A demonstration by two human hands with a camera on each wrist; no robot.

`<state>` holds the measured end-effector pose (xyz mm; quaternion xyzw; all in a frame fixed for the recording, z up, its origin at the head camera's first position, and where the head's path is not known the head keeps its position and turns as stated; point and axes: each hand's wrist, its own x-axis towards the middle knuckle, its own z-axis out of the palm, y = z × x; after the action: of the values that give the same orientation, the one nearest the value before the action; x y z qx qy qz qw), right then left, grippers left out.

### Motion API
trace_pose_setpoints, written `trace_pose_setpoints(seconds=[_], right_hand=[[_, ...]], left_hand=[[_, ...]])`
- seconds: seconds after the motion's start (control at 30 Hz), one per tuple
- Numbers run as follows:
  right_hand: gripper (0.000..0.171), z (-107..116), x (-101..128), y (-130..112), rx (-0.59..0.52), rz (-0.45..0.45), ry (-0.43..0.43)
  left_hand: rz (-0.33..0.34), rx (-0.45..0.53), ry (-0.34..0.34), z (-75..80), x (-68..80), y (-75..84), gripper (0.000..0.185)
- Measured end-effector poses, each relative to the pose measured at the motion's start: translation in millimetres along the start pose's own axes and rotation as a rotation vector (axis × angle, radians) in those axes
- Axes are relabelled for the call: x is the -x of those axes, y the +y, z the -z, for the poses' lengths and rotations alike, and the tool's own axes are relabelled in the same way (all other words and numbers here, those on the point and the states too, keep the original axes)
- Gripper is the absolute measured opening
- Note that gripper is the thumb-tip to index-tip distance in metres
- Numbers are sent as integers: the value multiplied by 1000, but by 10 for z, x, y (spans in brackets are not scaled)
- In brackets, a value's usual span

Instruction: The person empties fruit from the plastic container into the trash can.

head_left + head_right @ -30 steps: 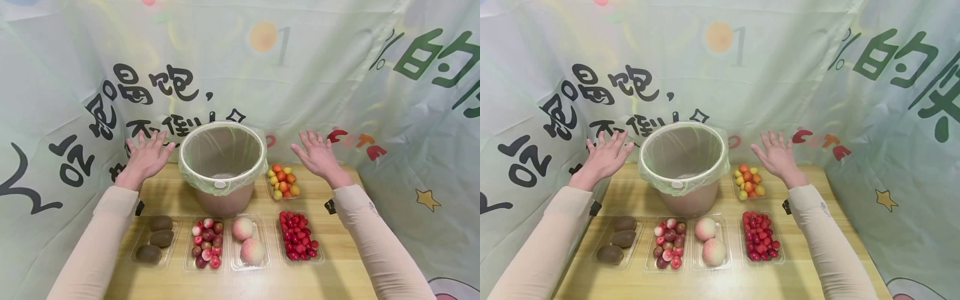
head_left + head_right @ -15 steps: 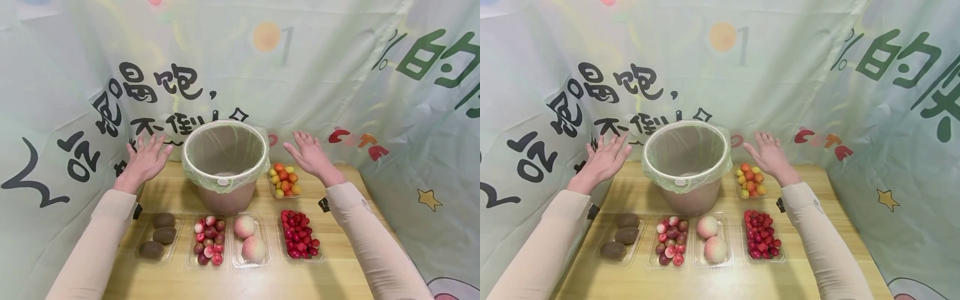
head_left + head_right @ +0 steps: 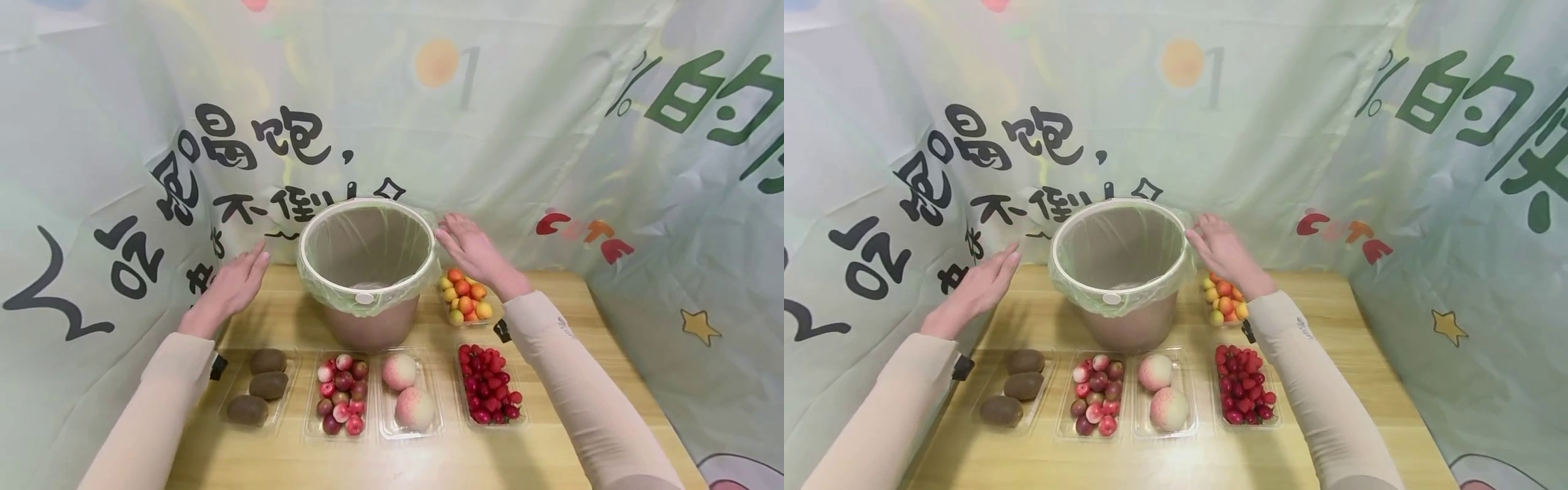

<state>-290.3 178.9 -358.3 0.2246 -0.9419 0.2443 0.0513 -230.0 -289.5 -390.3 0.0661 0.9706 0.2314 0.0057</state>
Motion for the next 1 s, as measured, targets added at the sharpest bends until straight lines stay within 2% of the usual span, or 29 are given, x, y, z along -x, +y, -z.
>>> trace_pose_setpoints(seconds=[0.13,0.37,0.53,0.7,0.93,1.0], right_hand=[[69,-68,-72,-97,9,-4,-26],[76,-201,-172,-186,-3,-10,-38],[77,-269,-212,-217,-14,-9,-32],[71,-291,-220,-228,-22,-24,-37],[69,-297,-240,-256,-9,-25,-83],[68,-311,-245,-262,-8,-24,-96]], left_hand=[[41,25,3,-156,127,-132,77],[128,32,60,-478,352,-404,80],[159,18,71,-693,505,-609,67],[151,20,33,-826,576,-759,51],[214,8,-60,-904,675,-941,45],[209,8,-68,-926,716,-968,43]])
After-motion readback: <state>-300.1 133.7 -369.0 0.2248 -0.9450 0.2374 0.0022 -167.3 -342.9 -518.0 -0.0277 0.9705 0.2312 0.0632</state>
